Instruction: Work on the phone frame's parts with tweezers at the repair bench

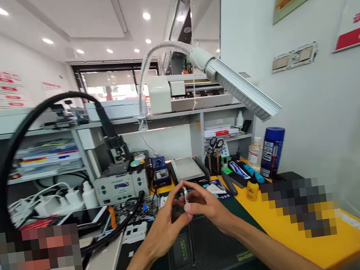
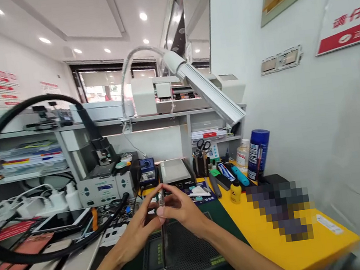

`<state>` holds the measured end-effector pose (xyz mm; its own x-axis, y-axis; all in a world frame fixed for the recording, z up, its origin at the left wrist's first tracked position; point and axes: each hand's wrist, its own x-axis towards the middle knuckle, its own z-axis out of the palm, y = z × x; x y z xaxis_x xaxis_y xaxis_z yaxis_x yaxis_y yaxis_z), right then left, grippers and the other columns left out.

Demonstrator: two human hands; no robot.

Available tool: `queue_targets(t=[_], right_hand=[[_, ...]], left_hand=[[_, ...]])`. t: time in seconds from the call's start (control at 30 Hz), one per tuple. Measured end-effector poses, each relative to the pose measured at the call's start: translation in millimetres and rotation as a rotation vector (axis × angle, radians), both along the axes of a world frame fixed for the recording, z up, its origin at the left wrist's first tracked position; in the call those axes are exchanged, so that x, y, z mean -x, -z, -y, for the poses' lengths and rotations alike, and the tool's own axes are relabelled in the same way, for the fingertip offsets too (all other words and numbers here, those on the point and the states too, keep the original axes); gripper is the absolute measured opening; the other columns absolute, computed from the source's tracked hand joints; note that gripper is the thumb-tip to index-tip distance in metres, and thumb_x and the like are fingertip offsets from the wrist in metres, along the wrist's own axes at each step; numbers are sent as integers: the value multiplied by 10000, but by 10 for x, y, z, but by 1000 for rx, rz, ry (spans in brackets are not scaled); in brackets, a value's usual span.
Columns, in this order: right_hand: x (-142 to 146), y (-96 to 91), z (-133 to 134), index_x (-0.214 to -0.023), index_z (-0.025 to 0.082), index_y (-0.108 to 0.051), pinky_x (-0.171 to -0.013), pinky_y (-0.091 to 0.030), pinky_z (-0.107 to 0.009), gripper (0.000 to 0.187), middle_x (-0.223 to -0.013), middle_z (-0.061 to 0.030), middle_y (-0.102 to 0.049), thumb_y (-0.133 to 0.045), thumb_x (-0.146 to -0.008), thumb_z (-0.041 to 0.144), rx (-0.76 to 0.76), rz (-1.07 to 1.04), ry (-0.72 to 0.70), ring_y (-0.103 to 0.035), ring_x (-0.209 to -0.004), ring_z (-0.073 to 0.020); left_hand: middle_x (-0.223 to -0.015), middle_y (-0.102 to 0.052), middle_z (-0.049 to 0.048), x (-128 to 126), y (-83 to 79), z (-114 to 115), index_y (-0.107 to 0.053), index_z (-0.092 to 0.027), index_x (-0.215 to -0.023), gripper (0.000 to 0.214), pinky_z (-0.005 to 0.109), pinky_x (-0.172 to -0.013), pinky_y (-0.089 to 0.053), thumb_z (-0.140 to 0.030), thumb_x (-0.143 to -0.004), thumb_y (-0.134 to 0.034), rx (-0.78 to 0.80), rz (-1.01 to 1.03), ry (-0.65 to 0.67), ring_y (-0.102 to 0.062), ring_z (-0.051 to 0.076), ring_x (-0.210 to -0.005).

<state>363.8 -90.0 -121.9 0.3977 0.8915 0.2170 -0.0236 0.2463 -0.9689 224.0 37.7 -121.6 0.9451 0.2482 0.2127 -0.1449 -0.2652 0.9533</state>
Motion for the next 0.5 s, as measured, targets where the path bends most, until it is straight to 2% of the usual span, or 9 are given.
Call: queue_targets(t=[0.13,0.23,0.4,0.5], right_hand=[[4,-3,-1,-1440,272,-522,-856,-503,-363,804,-1082,-51,-629,-873,-726,389,16,5,4,-616,-1056,-256],[4,14,-6,-1464,264,-486,-877,-507,-368,857,-1088,-51,-637,-884,-717,399,9,12,10,-619,-1046,-248],[20,32,3,-1323,236,-618,-886,-500,-375,669,-1075,-49,-664,-871,-727,407,2,36,-4,-623,-1028,-248],[27,33,6,-1265,245,-657,-884,-491,-364,577,-1063,-36,-679,-853,-745,402,-15,47,-2,-623,-1013,-241]], left_hand=[[-1288,-555,78,6,-23,12,-241,-355,-1574,715,406,-917,-471,-447,-942,-563,-3,-58,-41,-609,252,-988],[-1423,-502,86,20,-48,34,-265,-364,-1562,700,410,-939,-474,-485,-935,-553,2,-56,-52,-617,264,-1022],[-1379,-544,85,49,-45,80,-205,-385,-1576,775,440,-948,-484,-552,-910,-565,11,-81,-134,-615,307,-1114],[-1453,-495,84,47,-27,91,-216,-409,-1571,797,427,-922,-505,-593,-889,-584,11,-95,-161,-609,318,-1147]])
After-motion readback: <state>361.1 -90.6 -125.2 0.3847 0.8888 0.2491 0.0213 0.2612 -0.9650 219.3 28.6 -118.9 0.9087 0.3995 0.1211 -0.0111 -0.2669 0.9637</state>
